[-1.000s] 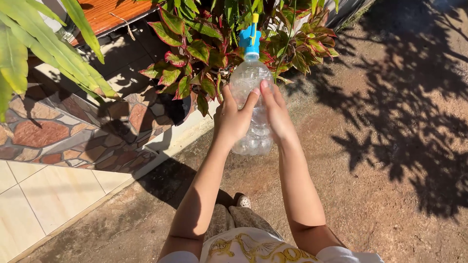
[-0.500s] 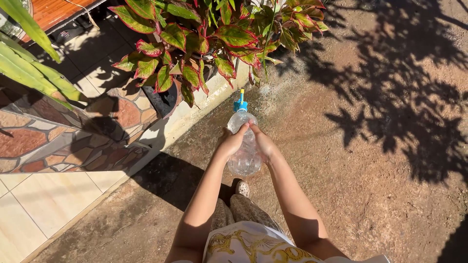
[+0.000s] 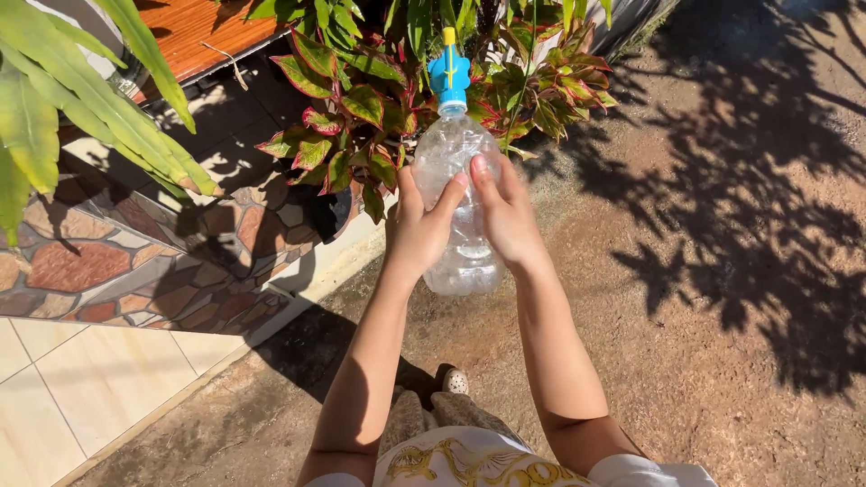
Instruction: The person uses a plastic bottle with a spray nozzle to water several potted plants on a tiled balcony. They move between different plants, spraying water onto the leaves and soil.
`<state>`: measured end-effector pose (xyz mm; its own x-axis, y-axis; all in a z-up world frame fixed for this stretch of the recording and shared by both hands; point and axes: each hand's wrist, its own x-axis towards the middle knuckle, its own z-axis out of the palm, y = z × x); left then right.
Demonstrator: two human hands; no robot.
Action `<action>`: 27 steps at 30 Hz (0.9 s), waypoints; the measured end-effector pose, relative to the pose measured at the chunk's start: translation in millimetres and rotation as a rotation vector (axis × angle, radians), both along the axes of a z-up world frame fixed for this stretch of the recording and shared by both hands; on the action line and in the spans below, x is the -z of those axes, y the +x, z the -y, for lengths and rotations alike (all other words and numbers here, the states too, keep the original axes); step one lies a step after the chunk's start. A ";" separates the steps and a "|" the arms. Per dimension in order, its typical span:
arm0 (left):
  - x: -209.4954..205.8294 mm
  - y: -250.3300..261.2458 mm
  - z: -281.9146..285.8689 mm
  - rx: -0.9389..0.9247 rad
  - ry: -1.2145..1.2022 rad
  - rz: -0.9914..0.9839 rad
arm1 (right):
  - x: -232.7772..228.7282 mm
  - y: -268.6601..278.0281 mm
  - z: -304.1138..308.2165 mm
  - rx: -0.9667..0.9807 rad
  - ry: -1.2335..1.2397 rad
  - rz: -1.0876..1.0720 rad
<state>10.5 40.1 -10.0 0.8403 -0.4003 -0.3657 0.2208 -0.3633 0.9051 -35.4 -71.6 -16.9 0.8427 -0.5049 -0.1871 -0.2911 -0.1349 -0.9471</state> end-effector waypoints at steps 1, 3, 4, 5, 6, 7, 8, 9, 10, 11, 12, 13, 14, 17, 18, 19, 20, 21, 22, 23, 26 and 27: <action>-12.7 -1.6 -4.2 -0.007 0.001 -0.004 | -11.7 1.0 -0.5 -0.007 0.001 -0.004; -40.8 1.1 -9.9 -0.073 -0.280 0.379 | -38.2 8.9 1.0 -0.107 -0.259 0.401; -56.2 -0.8 -15.3 -0.079 -0.274 0.373 | -51.7 8.7 -2.7 -0.112 -0.254 0.395; -71.6 -2.7 -20.6 -0.078 -0.235 0.467 | -65.2 8.4 -6.4 -0.155 -0.284 0.545; -88.3 -2.5 -25.4 -0.079 -0.200 0.572 | -80.4 10.5 -9.6 -0.201 -0.320 0.707; -77.1 -1.5 -29.5 -0.085 -0.200 0.577 | -70.4 11.2 -15.7 -0.207 -0.319 0.711; -66.7 0.7 -32.5 -0.103 -0.172 0.490 | -61.5 13.3 -20.7 -0.162 -0.278 0.567; -56.1 3.3 -35.5 -0.121 -0.144 0.403 | -52.2 15.8 -25.6 -0.117 -0.237 0.422; -46.4 2.8 -40.5 -0.126 -0.142 0.402 | -37.1 17.2 -25.5 -0.122 -0.235 0.421; -36.2 2.5 -45.4 -0.133 -0.171 0.359 | -21.6 18.8 -25.4 -0.119 -0.204 0.417; -26.0 1.7 -51.2 -0.143 -0.198 0.315 | -5.9 20.4 -26.2 -0.118 -0.171 0.410; -38.8 -0.9 -54.5 -0.151 -0.195 0.313 | -15.4 23.6 -31.8 -0.125 -0.167 0.408; -51.8 -3.2 -57.6 -0.156 -0.215 0.389 | -25.1 27.2 -37.3 -0.140 -0.184 0.496; -86.7 -9.0 -67.2 -0.169 -0.206 0.514 | -54.4 27.8 -50.0 -0.189 -0.223 0.666; -98.0 -10.6 -69.6 -0.167 -0.182 0.564 | -64.6 26.0 -52.7 -0.216 -0.251 0.750; -91.1 -10.3 -71.9 -0.167 -0.180 0.565 | -58.7 27.9 -58.1 -0.216 -0.249 0.750; -83.4 -10.8 -73.8 -0.169 -0.130 0.491 | -51.9 28.3 -62.9 -0.207 -0.181 0.622; -75.8 -11.3 -75.2 -0.171 -0.081 0.417 | -45.2 28.8 -67.4 -0.197 -0.113 0.495; -57.3 -7.0 -72.7 -0.165 -0.081 0.421 | -30.9 24.5 -64.2 -0.191 -0.114 0.498; -38.7 -2.2 -69.9 -0.124 -0.068 0.336 | -16.5 20.5 -60.8 -0.126 -0.052 0.353; -1.7 1.0 -48.8 -0.039 -0.061 0.197 | -2.1 6.0 -52.9 -0.009 0.030 0.143; 7.3 -0.3 -39.2 -0.004 -0.070 0.154 | -2.3 0.6 -50.2 0.035 0.049 0.091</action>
